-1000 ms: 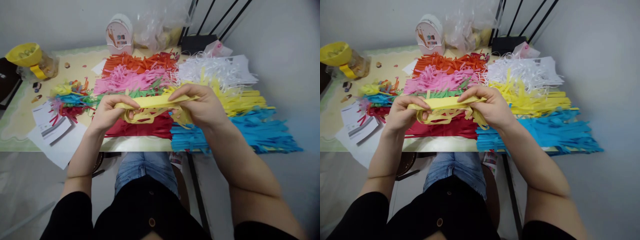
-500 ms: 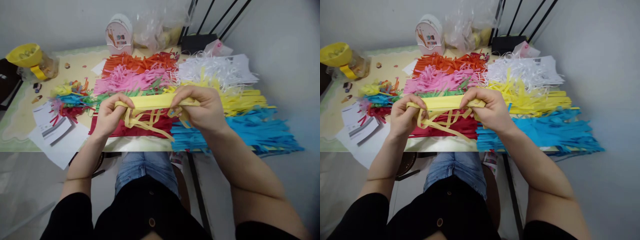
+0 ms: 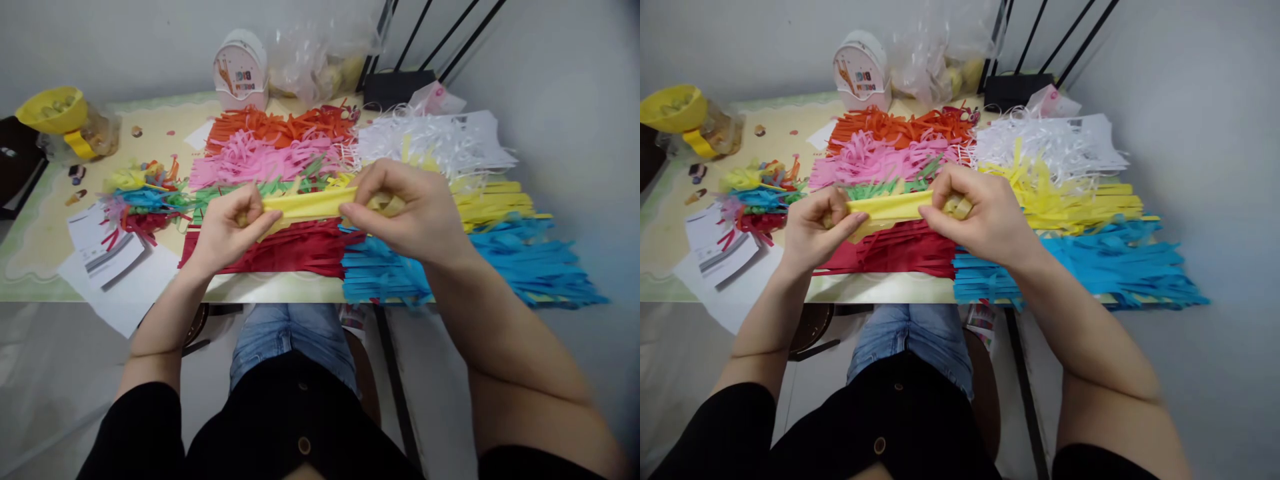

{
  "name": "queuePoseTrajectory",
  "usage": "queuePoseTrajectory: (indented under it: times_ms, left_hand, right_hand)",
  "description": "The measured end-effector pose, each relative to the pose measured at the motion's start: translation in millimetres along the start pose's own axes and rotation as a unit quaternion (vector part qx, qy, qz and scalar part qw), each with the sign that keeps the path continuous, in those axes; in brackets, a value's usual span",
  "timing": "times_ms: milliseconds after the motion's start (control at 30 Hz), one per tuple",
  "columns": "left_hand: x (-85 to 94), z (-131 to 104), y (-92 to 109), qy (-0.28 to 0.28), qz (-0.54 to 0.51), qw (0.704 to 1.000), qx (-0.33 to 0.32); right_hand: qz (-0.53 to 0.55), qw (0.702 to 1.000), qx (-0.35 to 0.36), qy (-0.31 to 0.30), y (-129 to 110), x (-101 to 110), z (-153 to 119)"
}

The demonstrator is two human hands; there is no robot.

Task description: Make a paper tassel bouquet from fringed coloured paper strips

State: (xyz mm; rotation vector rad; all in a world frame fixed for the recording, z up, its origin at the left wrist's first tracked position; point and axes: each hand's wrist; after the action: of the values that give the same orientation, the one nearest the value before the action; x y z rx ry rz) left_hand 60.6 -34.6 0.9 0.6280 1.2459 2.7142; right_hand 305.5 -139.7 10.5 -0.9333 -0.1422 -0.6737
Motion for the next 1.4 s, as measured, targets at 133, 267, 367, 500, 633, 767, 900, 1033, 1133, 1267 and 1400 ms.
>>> queuePoseTrajectory:
  times_ms: [133,267,367,500,633,767,900,1033,1133,1267,1400]
  left_hand:
    - [6.5,4,2,-0.033,0.036,0.999,0.012]
    - [10.3,7,6,-0.061,0.054,0.997,0.014]
    - [8.9,6,4,-0.064,-0.025,0.994,0.080]
    - [5.2,1,-3,-0.062,-0.170,0.967,0.180]
    - [0.9,-1,0,-0.032,-0.222,0.954,0.199]
    - [-2.1,0,7,-0.004,-0.248,0.950,0.189]
    - [-2.7,0,9,-0.003,-0.239,0.952,0.191]
    - [-2.6,-2,4,-0.005,-0.201,0.964,0.176]
    - [-0.7,-2,1,-0.009,-0.167,0.975,0.144]
    - [2.9,-3,1,-0.011,-0.050,0.996,0.071]
    - [3.4,-5,5,-0.015,0.014,0.999,0.040]
  right_hand:
    - [-0.059,0.998,0.001,-0.002,-2,2,-2]
    - [-0.077,0.997,0.015,-0.008,-1,3,0]
    - [-0.033,0.999,-0.020,-0.002,1,2,1]
    - [0.115,0.987,-0.115,-0.016,5,-2,0]
    - [0.204,0.965,-0.166,-0.005,2,-8,-2]
    - [0.261,0.947,-0.185,0.022,1,-16,-2]
    - [0.280,0.936,-0.210,0.032,6,-20,-2]
    - [0.256,0.952,-0.167,0.036,3,-17,-4]
    - [0.123,0.988,-0.087,0.038,-1,-12,-5]
    - [-0.015,0.999,-0.023,0.034,-3,-8,-7]
    - [-0.050,0.998,-0.040,0.030,-1,-9,-9]
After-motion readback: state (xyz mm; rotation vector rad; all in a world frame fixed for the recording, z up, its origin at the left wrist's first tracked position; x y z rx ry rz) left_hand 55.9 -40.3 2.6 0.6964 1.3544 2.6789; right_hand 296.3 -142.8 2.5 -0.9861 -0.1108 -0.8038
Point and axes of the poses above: each hand's wrist, its own z-axis towards the middle knuckle, its own x-axis out of the back of the hand, y = z × x, and after that the axes turned 9 degrees about y, right-handed
